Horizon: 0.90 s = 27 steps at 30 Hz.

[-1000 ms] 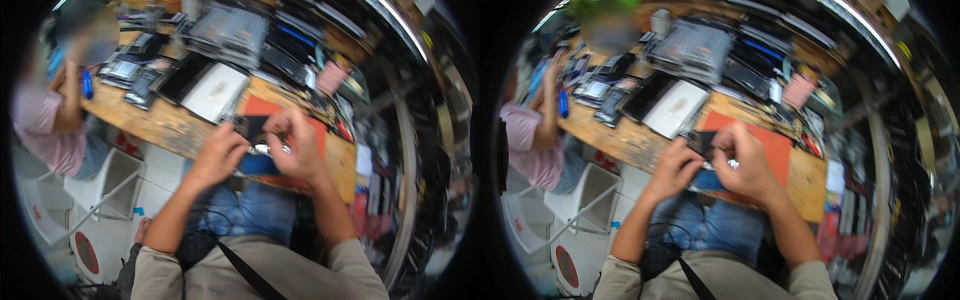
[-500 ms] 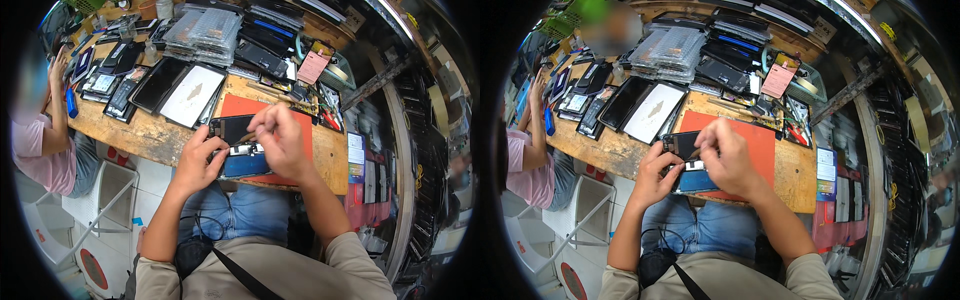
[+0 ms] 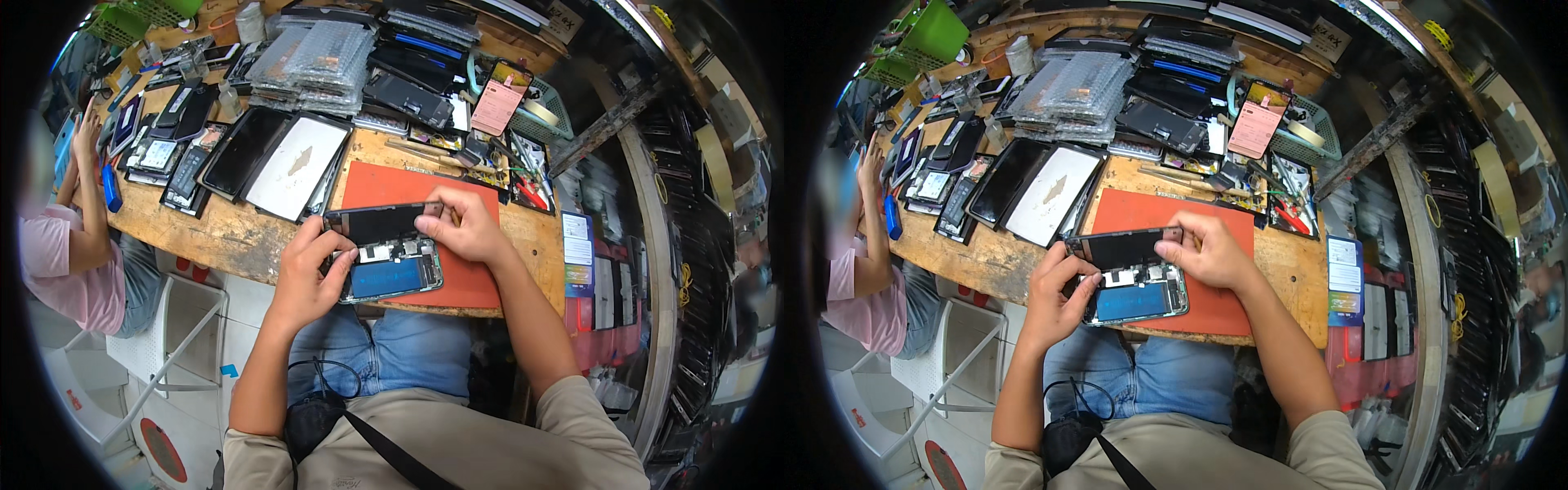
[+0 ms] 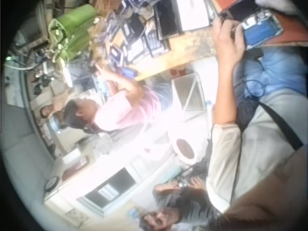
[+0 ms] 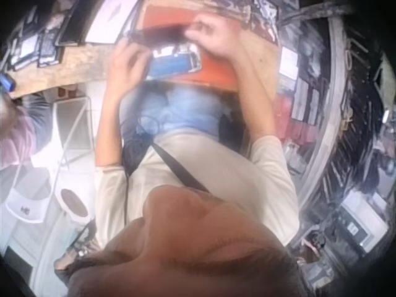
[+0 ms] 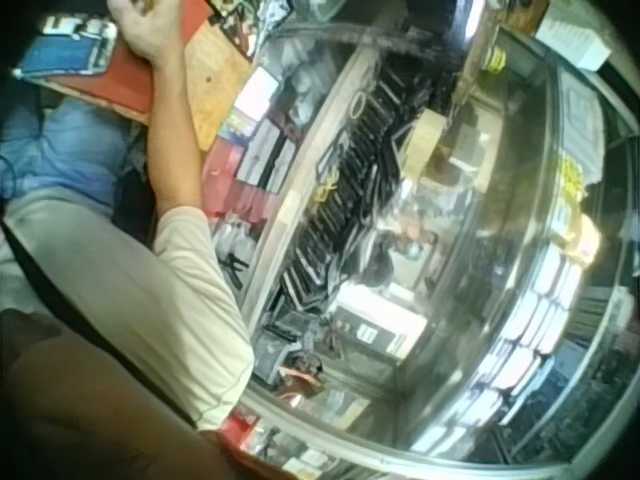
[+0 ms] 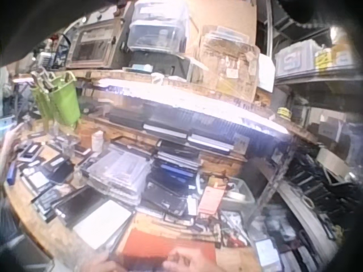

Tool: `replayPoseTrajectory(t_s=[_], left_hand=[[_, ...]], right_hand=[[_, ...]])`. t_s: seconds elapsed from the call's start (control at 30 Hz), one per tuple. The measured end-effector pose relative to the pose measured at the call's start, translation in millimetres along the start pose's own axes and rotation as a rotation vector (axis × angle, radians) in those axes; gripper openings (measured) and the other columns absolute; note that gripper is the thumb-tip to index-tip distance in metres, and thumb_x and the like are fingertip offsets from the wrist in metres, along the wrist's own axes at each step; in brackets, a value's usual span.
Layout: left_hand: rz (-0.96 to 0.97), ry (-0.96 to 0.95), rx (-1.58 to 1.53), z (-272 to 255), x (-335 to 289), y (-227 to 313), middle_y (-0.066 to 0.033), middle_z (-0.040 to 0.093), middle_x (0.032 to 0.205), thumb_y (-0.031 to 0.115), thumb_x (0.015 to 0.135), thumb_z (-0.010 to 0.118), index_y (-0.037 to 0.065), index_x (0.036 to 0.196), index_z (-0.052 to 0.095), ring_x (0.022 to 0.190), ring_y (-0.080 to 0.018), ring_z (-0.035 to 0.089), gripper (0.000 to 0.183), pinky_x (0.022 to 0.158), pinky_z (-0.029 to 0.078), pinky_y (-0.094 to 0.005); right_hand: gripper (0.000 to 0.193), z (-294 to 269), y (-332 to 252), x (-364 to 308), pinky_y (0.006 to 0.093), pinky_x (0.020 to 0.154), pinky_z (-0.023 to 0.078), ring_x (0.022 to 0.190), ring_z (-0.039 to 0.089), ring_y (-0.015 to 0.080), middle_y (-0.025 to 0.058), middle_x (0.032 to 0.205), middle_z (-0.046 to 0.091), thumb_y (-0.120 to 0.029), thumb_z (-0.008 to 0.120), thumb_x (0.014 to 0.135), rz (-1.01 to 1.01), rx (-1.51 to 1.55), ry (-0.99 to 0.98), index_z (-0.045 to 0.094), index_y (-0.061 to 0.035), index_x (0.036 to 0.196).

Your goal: The person disassembles a smartphone, removes the back cover, and uses a screwdriver to detach internal components. They then reassemble the device by reconnecting cables and securing the back cover.

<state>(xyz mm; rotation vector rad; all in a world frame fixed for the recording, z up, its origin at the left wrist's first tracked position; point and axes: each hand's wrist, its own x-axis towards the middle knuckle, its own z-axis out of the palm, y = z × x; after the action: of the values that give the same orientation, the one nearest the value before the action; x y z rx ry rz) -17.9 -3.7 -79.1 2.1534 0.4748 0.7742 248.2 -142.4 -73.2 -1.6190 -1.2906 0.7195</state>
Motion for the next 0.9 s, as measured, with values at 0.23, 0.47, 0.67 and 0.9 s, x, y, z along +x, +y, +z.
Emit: replayPoseTrajectory(t_s=[0.23,0.47,0.67,0.9], left_hand=[[0.238,0.317,0.203,-49.5,15.9,23.4,-0.0177,0.065,0.116,0.004,0.093,0.075,0.001,0.094,0.072,0.116,-0.0365,0.065,0.004,0.1,0.05,-0.0468],[0.275,-0.01,0.885,-98.9,73.2,-14.5,-0.0063,0.068,0.092,0.011,0.087,0.079,0.007,0.089,0.077,0.101,-0.032,0.062,0.005,0.106,0.042,-0.049],[0.191,-0.132,0.95,-87.2,94.5,-19.1,-0.0035,0.07,0.092,0.014,0.081,0.083,0.01,0.087,0.08,0.103,-0.0281,0.062,0.007,0.11,0.042,-0.0478],[0.193,-0.163,0.95,-84.7,98.0,-16.8,-0.0046,0.071,0.093,0.009,0.078,0.085,0.011,0.088,0.081,0.104,-0.0284,0.063,0.011,0.108,0.042,-0.0464]], right_hand=[[0.018,-3.1,4.0,-1.7,0.0282,0.055,0.033,0.062,0.039,0.0034,-0.0048,0.067,0.052,-0.019,0.084,0.096,-0.061,0.001,-0.026,0.074,-0.0035,0.094],[0.02,4.9,0.2,3.7,0.0286,0.053,0.033,0.058,0.038,0.0046,-0.004,0.062,0.047,-0.021,0.083,0.095,-0.067,0.012,-0.02,0.073,-0.0036,0.092],[0.021,1.9,8.0,1.8,0.0283,0.053,0.034,0.057,0.039,0.0044,-0.0036,0.06,0.046,-0.021,0.084,0.094,-0.053,0.018,0.008,0.074,-0.0028,0.093],[0.021,-0.4,6.4,3.0,0.0269,0.053,0.033,0.058,0.04,0.0029,-0.0057,0.063,0.051,-0.021,0.083,0.095,-0.064,-0.007,-0.013,0.074,-0.0021,0.094]])
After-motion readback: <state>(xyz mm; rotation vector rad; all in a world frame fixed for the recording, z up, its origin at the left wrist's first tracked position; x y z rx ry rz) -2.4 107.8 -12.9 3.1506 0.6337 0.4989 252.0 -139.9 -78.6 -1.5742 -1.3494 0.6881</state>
